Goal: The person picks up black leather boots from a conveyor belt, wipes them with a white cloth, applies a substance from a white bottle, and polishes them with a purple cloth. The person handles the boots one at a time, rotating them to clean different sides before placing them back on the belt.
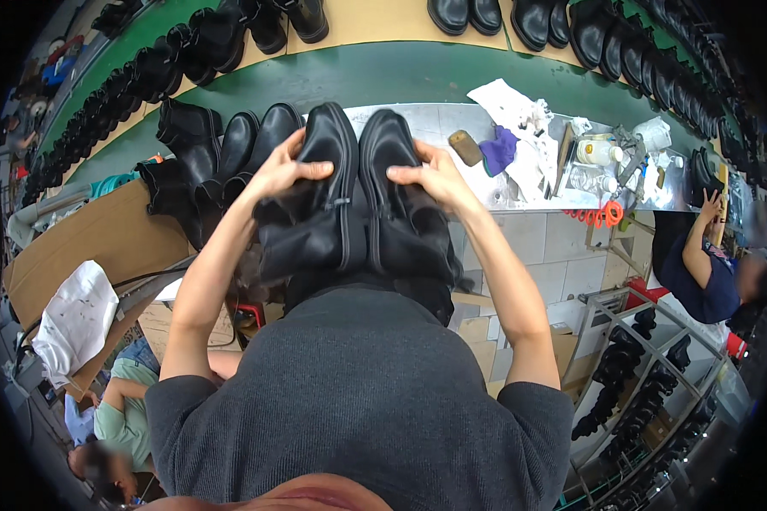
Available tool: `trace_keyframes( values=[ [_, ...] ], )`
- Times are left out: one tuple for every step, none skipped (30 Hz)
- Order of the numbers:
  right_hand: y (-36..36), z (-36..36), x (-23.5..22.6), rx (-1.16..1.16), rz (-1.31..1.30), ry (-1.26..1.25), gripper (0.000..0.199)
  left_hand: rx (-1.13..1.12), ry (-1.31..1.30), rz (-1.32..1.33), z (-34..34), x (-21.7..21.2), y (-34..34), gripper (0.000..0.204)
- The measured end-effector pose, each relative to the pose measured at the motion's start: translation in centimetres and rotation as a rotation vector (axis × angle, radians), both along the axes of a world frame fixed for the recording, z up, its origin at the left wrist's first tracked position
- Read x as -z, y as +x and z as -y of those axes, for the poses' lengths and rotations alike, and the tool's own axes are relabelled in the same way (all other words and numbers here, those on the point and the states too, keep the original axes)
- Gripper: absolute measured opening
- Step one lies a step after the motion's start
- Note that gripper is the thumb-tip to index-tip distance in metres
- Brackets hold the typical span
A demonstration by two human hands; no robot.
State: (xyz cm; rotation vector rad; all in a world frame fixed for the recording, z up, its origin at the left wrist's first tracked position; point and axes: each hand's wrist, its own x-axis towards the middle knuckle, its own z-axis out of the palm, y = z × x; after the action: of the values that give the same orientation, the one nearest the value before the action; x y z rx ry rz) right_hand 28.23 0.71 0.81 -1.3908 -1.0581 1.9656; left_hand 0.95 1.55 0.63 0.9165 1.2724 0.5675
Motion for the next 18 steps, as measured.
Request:
trace_keyframes(
  values=[
    [0.0, 0.9, 0.4, 0.019, -0.054, 0.012, 0.056, -0.008, 0.043, -0.055, 1.1, -0.3, 0.0, 0.105],
    [0.1, 1.3, 0.4, -0.013, -0.057, 0.015, 0.062, -0.04, 0.04, -0.034, 2.2, -0.9, 0.2, 0.106],
    [0.3, 1.3, 0.3, -0.037, -0.075, 0.033, 0.066, 0.019, -0.022, -0.006, 2.1, -3.5, 0.7, 0.11],
    [0.4, 1.2, -0.1, -0.073, -0.095, 0.05, 0.069, 0.082, -0.055, 0.014, 1.9, -4.5, 0.3, 0.108],
    [0.5, 1.1, -0.5, -0.107, -0.114, 0.068, 0.073, 0.147, -0.089, 0.034, 1.9, -4.9, -0.1, 0.107],
    [0.7, 0.2, -1.1, -0.253, -0.108, 0.152, 0.079, 0.12, -0.134, 0.076, 1.8, -5.2, -0.3, 0.107],
    [0.6, -0.5, -1.4, -0.259, -0.105, 0.08, 0.079, 0.094, -0.178, 0.118, 1.6, -5.3, -0.5, 0.108],
    [0.5, -1.1, -1.6, -0.263, -0.101, 0.009, 0.079, 0.07, -0.223, 0.16, 1.3, -5.5, -0.6, 0.11],
    [0.4, -1.6, -1.8, -0.265, -0.097, -0.062, 0.081, 0.06, -0.252, 0.247, 0.7, -4.8, -0.1, 0.108],
    [0.0, -1.6, -2.0, -0.3, 0.015, 0.116, 0.085, 0.022, -0.216, 0.19, 1.0, -4.5, 0.2, 0.106],
    [-0.3, -1.4, -1.9, -0.275, 0.029, 0.136, 0.084, -0.016, -0.18, 0.133, 1.3, -4.5, 0.3, 0.103],
    [-0.4, -0.9, -1.5, -0.249, 0.045, 0.147, 0.083, 0.01, -0.171, 0.213, 1.5, -3.8, 0.4, 0.092],
    [-0.5, -0.5, -1.2, -0.223, 0.062, 0.158, 0.083, 0.059, -0.083, 0.236, 1.7, -3.2, 0.7, 0.081],
    [-0.5, -0.3, -1.0, -0.201, 0.087, 0.168, 0.077, 0.062, -0.057, 0.21, 1.9, -2.8, 0.7, 0.078],
    [-0.7, 0.0, -1.0, -0.186, 0.037, 0.146, 0.075, 0.062, -0.036, 0.183, 2.2, -2.9, 0.9, 0.075],
    [-0.8, 0.1, -1.2, -0.17, -0.013, 0.124, 0.073, 0.06, -0.049, 0.179, 2.3, -3.0, 1.1, 0.074],
    [-0.8, 0.3, -1.3, -0.154, -0.063, 0.102, 0.071, 0.058, -0.062, 0.174, 2.2, -3.4, 1.4, 0.073],
    [-0.3, 0.2, -0.5, -0.144, -0.127, 0.045, 0.067, 0.062, -0.073, 0.168, 2.1, -3.6, 1.5, 0.072]
  ],
)
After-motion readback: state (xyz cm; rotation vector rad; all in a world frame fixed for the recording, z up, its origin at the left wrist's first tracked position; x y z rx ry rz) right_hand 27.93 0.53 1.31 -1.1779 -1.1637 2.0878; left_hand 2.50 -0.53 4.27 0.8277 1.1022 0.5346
